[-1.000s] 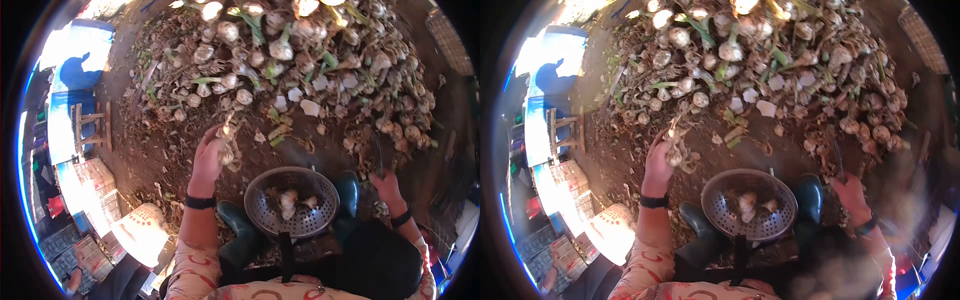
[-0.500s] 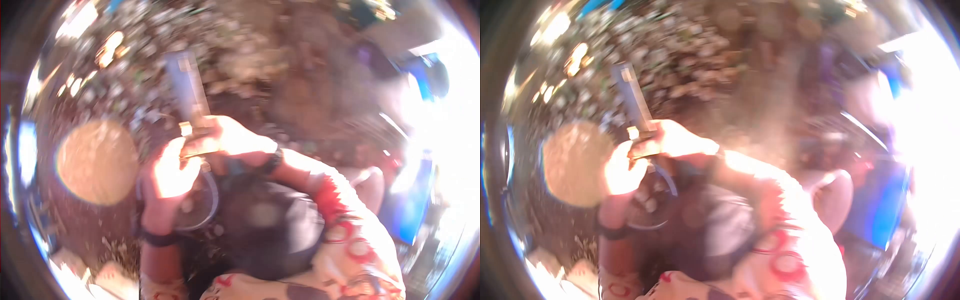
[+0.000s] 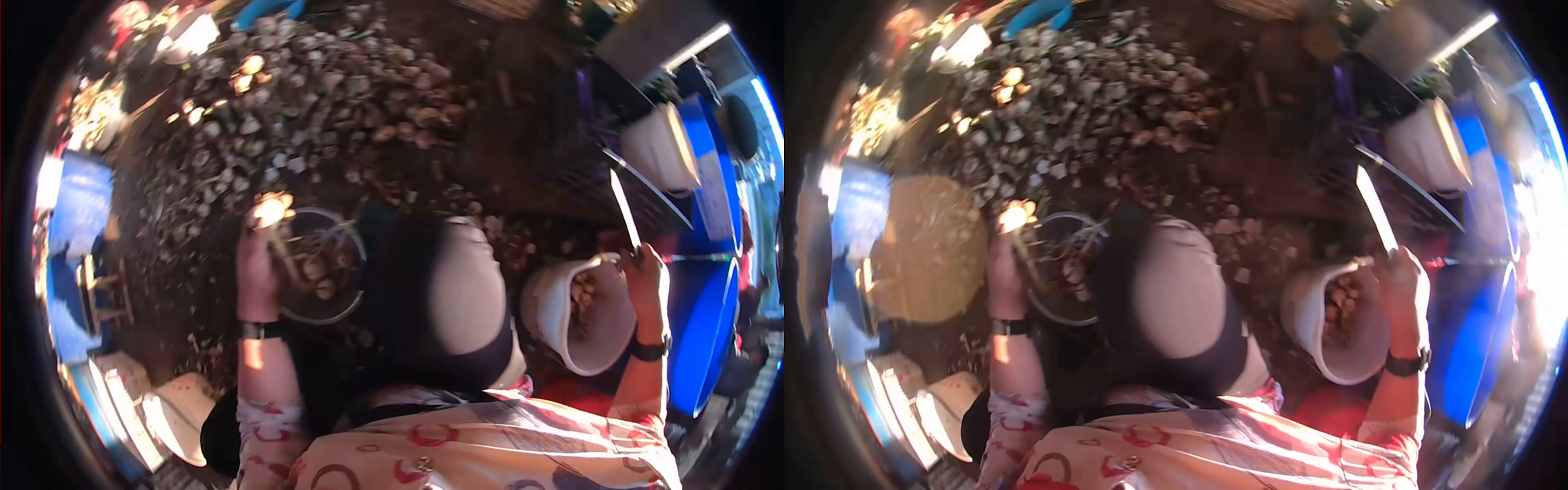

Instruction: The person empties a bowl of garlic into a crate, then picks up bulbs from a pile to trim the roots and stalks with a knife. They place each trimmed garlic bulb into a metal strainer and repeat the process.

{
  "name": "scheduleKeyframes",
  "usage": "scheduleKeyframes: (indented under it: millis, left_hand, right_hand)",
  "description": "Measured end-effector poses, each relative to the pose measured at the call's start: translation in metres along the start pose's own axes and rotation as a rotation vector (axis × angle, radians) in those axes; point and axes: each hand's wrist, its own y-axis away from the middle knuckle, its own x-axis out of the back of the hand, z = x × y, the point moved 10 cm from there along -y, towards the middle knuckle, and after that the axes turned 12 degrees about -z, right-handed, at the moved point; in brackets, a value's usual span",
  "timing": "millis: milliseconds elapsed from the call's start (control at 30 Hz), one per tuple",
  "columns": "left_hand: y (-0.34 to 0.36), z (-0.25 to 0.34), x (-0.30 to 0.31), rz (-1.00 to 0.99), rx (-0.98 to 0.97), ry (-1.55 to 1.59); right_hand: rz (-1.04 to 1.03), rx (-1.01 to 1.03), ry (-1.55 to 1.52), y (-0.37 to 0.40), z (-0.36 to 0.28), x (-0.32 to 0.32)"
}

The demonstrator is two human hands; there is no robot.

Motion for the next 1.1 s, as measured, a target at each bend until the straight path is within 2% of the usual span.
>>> scheduleKeyframes:
  millis: [33, 67, 100, 133, 167, 233, 267, 333, 367, 400, 433, 500, 533, 567, 633, 667, 733, 767, 833, 867, 900, 967, 1033, 1100]
  left_hand:
    - [-0.002, 0.002, -0.014, -0.067, -0.014, 0.237]
    - [-0.001, 0.006, -0.029, -0.132, -0.013, 0.428]
    - [0.001, 0.008, -0.034, -0.142, -0.005, 0.436]
    - [0.008, 0.017, -0.037, -0.138, 0.066, 0.273]
    - [0.013, 0.027, -0.047, -0.212, 0.038, 0.31]
    - [0.016, 0.047, -0.035, -0.081, -0.084, 0.057]
    - [0.02, 0.049, -0.024, 0.024, -0.035, -0.172]
    - [0.02, 0.059, -0.017, 0.05, -0.116, -0.357]
    - [0.018, 0.059, -0.016, 0.055, -0.125, -0.385]
    - [0.018, 0.077, -0.019, 0.106, -0.286, -0.45]
    - [0.012, 0.08, -0.022, 0.024, -0.265, -0.422]
    - [-0.005, 0.065, -0.014, 0.039, -0.288, 0.186]
    - [-0.012, 0.04, 0.004, 0.174, -0.115, 0.35]
    - [-0.018, 0.056, 0.003, 0.147, -0.217, 0.115]
    - [-0.031, 0.037, 0.031, 0.224, 0.011, -0.533]
    - [-0.039, 0.027, 0.035, 0.217, 0.036, -0.525]
    - [-0.054, -0.018, 0.039, 0.206, 0.086, 0.4]
    - [-0.06, -0.027, 0.043, 0.203, 0.116, 0.409]
    - [-0.072, -0.02, 0.057, 0.189, 0.046, 0.006]
    - [-0.075, -0.018, 0.059, 0.23, -0.056, -0.139]
    - [-0.076, -0.01, 0.055, 0.27, -0.156, -0.283]
    - [-0.096, 0.012, 0.034, 0.078, -0.121, -0.848]
    - [-0.104, 0.003, 0.043, -0.052, -0.17, -0.661]
    - [-0.111, -0.039, 0.075, 0.222, 0.032, 0.025]
  right_hand:
    - [0.157, 0.495, 0.707, 0.015, -0.053, -0.015]
    - [0.139, 0.357, 0.283, 0.001, -0.06, -0.02]
    - [0.087, 0.165, -0.114, -0.001, -0.063, -0.032]
    - [0.03, 0.141, -0.091, 0.002, -0.114, -0.05]
    - [0.037, 0.2, 0.001, -0.006, -0.134, -0.069]
    - [-0.113, 0.463, -0.036, -0.011, -0.226, -0.122]
    - [-0.215, 0.603, -0.017, -0.017, -0.258, -0.154]
    - [-0.503, 0.996, -0.023, -0.022, -0.319, -0.214]
    - [-0.39, 1.148, 0.006, -0.018, -0.344, -0.223]
    - [-0.299, 1.315, -0.077, -0.005, -0.371, -0.228]
    - [-0.515, 1.393, -0.019, 0.004, -0.392, -0.249]
    - [-0.579, 1.408, -0.051, 0.009, -0.404, -0.285]
    - [-0.607, 1.392, -0.094, 0.009, -0.406, -0.299]
    - [-0.634, 1.372, -0.136, 0.006, -0.407, -0.311]
    - [-0.702, 1.333, -0.169, -0.003, -0.406, -0.332]
    - [-0.681, 1.328, -0.135, -0.006, -0.405, -0.34]
    - [-0.717, 1.277, -0.102, -0.018, -0.4, -0.359]
    - [-0.728, 1.247, -0.101, -0.025, -0.397, -0.368]
    - [-0.767, 1.207, -0.143, -0.039, -0.391, -0.384]
    - [-0.739, 1.226, -0.123, -0.046, -0.386, -0.393]
    - [-0.777, 1.143, -0.135, -0.061, -0.38, -0.403]
    - [-0.675, 0.631, 0.089, -0.132, -0.299, -0.463]
    - [-0.657, 0.553, 0.04, -0.145, -0.275, -0.444]
    - [-0.669, 0.465, -0.024, -0.149, -0.28, -0.441]
